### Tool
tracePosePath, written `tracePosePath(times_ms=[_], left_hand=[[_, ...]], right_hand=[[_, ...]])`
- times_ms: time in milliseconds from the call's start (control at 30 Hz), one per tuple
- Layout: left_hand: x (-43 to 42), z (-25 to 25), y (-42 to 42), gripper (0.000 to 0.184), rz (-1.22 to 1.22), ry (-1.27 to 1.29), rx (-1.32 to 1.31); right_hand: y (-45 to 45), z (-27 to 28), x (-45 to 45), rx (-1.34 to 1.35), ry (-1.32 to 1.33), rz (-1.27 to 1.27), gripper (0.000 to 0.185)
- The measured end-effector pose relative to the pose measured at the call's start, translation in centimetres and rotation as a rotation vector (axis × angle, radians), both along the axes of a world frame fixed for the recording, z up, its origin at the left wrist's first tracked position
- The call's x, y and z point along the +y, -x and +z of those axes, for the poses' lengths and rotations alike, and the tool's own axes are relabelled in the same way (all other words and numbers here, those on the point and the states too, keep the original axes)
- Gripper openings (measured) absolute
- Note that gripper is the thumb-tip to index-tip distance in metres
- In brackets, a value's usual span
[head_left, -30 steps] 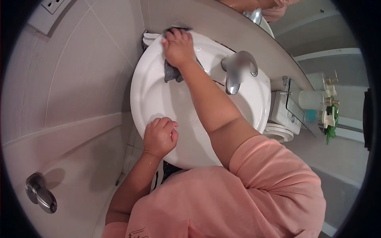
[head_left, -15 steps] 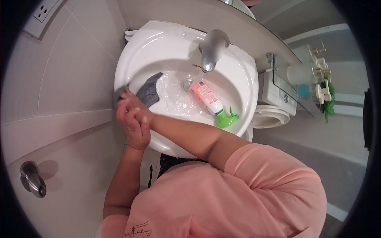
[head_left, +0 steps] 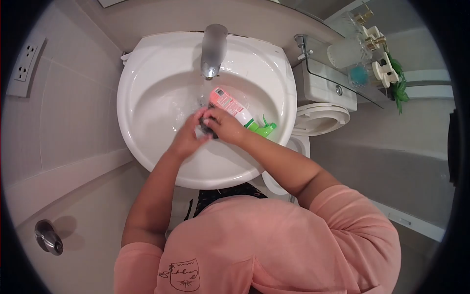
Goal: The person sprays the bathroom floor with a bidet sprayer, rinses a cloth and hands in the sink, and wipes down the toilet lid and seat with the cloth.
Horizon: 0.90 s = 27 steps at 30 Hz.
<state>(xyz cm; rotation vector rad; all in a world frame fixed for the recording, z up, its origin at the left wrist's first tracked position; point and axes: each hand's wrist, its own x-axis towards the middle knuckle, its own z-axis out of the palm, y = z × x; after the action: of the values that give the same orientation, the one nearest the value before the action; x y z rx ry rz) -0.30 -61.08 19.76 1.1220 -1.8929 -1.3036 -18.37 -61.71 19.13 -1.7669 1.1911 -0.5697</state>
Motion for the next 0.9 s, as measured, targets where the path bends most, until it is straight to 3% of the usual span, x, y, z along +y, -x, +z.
tracePosePath(times_ms=[33,67,133,167,200,267,333,400,467,533,600,633,667,700,733,800,833,900], left_hand=[[-1.1,0.2,0.3,0.054,0.066,-0.251,0.150],[-2.3,1.2,0.5,0.054,0.057,-0.259,0.146],[-4.1,3.7,0.5,0.036,-0.203,-0.175,-0.395],[-4.0,4.9,0.5,0.034,-0.135,0.100,-0.414],[-4.3,4.8,0.5,0.034,-0.138,0.102,-0.413],[-5.6,4.2,-0.1,0.039,-0.004,0.556,-0.353],[-6.9,2.7,-0.2,0.037,-0.003,0.422,-0.363],[-8.0,2.1,0.4,0.035,0.029,-0.646,-0.081],[-9.2,-1.9,1.2,0.035,0.070,-0.506,-0.169],[-9.2,-4.4,2.0,0.037,0.106,-0.367,-0.248],[-8.8,-5.9,2.7,0.042,0.104,-0.685,0.645],[-9.0,-4.9,3.3,0.042,0.097,-0.687,0.648],[-9.2,-2.9,4.3,0.044,0.113,-0.539,0.279],[-9.5,-0.8,5.0,0.046,0.129,-0.380,-0.084],[-9.8,1.1,5.4,0.046,0.133,-0.381,-0.081],[-10.2,3.8,5.8,0.060,0.136,-0.686,-0.082],[-10.0,3.8,6.0,0.060,0.138,-0.686,-0.084],[-10.0,3.5,6.3,0.053,0.184,-0.588,0.020]], right_hand=[[0.4,1.7,0.2,-0.060,0.039,-0.105,0.013],[0.7,3.0,0.3,-0.118,0.079,-0.213,0.014],[1.0,5.0,0.2,-0.229,-0.039,-0.288,0.015],[1.2,5.9,-0.4,-0.298,-0.141,-0.302,0.016],[1.3,6.5,-1.1,-0.369,-0.242,-0.313,0.017],[1.1,6.9,-3.3,-0.258,-0.103,-0.344,0.018],[0.8,7.3,-5.6,-0.148,-0.032,-0.442,0.018],[-0.1,5.9,-7.8,-0.051,-0.065,-0.429,0.019],[-1.2,5.5,-8.7,0.047,-0.093,-0.421,0.021],[-1.8,6.1,-8.5,-0.266,-0.508,-0.212,0.023],[-0.6,6.9,-7.4,-0.268,-0.508,-0.093,0.023],[0.4,6.9,-6.8,-0.092,-0.299,-0.051,0.025],[1.5,6.8,-5.9,0.084,-0.089,-0.007,0.027],[2.8,6.1,-4.6,0.259,0.040,-0.143,0.036],[4.0,5.3,-3.1,0.431,0.172,-0.274,0.046],[5.5,5.3,-0.8,0.757,-0.003,-0.256,0.072],[5.8,4.9,-0.2,0.755,-0.002,-0.255,0.072],[6.7,4.0,0.4,0.775,-0.190,-0.159,0.090]])
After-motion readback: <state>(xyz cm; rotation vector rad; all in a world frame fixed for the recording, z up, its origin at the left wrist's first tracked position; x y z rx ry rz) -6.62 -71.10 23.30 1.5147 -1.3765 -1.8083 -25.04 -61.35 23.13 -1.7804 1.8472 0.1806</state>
